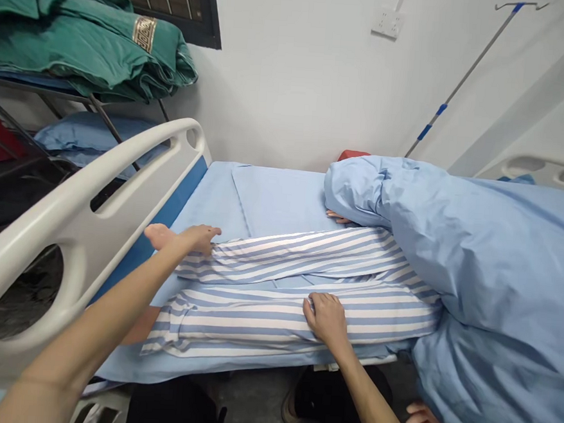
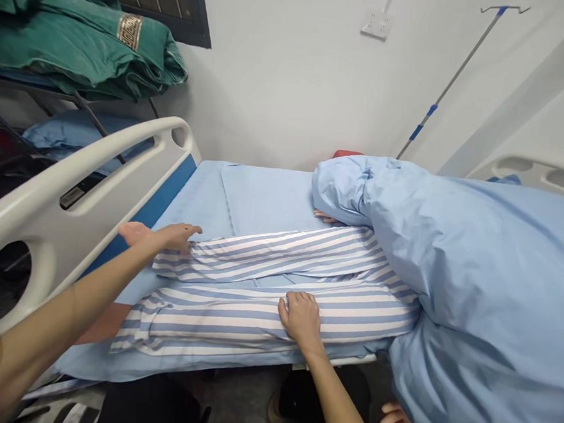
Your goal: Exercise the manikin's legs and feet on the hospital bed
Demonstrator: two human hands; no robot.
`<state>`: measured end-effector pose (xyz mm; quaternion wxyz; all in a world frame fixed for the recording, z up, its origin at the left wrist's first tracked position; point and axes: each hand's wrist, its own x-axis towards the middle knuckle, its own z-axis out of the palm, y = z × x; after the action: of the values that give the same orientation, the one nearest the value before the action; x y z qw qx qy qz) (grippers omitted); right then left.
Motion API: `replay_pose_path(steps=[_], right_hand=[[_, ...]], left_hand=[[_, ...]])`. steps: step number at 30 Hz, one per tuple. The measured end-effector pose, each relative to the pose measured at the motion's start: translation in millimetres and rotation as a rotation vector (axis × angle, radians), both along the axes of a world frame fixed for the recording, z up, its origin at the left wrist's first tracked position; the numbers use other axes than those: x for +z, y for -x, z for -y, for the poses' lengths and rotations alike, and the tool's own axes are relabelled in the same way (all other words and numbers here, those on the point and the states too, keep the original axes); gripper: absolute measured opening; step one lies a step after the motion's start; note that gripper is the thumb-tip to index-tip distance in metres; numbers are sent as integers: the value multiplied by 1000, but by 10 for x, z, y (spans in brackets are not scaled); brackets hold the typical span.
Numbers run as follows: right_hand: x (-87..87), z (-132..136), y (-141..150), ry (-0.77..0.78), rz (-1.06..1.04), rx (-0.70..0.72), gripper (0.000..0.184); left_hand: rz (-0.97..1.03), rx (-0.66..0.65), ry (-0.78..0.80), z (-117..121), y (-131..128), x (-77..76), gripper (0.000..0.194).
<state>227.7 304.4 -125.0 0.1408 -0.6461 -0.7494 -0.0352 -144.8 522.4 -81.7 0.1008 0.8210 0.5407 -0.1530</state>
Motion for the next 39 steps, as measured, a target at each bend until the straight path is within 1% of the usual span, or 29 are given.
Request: replay_pose_path(steps=[2, 4, 6, 8, 11, 13, 17, 21, 23, 25, 27, 29, 31, 33, 35, 37, 39], right_hand=[[4, 4, -1, 3, -3, 1, 25], [8, 8, -2, 5, -5, 2, 25], [10, 10, -2, 10, -2, 1, 25], [11, 8, -1, 14, 1, -1, 25], [11, 4, 1, 14, 1, -5, 25], [12, 4, 4, 8, -1, -9, 25], [12, 8, 9, -4, -2, -12, 24], [1, 6, 12, -18, 1, -12, 23], [-4, 3, 12, -21, 1, -12, 23], [-8, 1, 10, -21, 0, -9, 23], [-8, 1, 7, -20, 1, -8, 23], [-7, 2, 4, -17, 1, -7, 23], [-5, 4, 3, -13, -1, -7, 23], [0, 6, 5, -7, -2, -6, 23], [7, 9, 9, -2, -3, -9, 23], [17, 12, 14, 2, -7, -12, 23], [28, 15, 17, 10, -7, -15, 23]], left_hand=[[36, -23, -15, 109, -150, -16, 74], [52, -17, -44, 241, -257, -80, 78], [18, 19, -69, 348, -292, -170, 81], [-36, 36, -108, 399, -265, -252, 78], [-104, 6, -135, 370, -182, -304, 66], [-132, -8, -101, 307, -134, -292, 63], [-125, -15, 32, 167, -72, -247, 74], [-114, 6, 78, 121, -73, -196, 85], [-155, 39, 39, 150, -112, -149, 83], [-196, 76, -40, 195, -158, -107, 76], [-231, 106, -97, 239, -177, -103, 68], [-275, 114, -111, 275, -144, -156, 65], [-298, 90, -147, 315, -64, -255, 64], [-276, 41, -231, 372, 25, -364, 65], [-241, 6, -321, 450, 84, -441, 67], [-218, -11, -375, 536, 88, -460, 71], [-194, -12, -398, 602, 44, -410, 76]])
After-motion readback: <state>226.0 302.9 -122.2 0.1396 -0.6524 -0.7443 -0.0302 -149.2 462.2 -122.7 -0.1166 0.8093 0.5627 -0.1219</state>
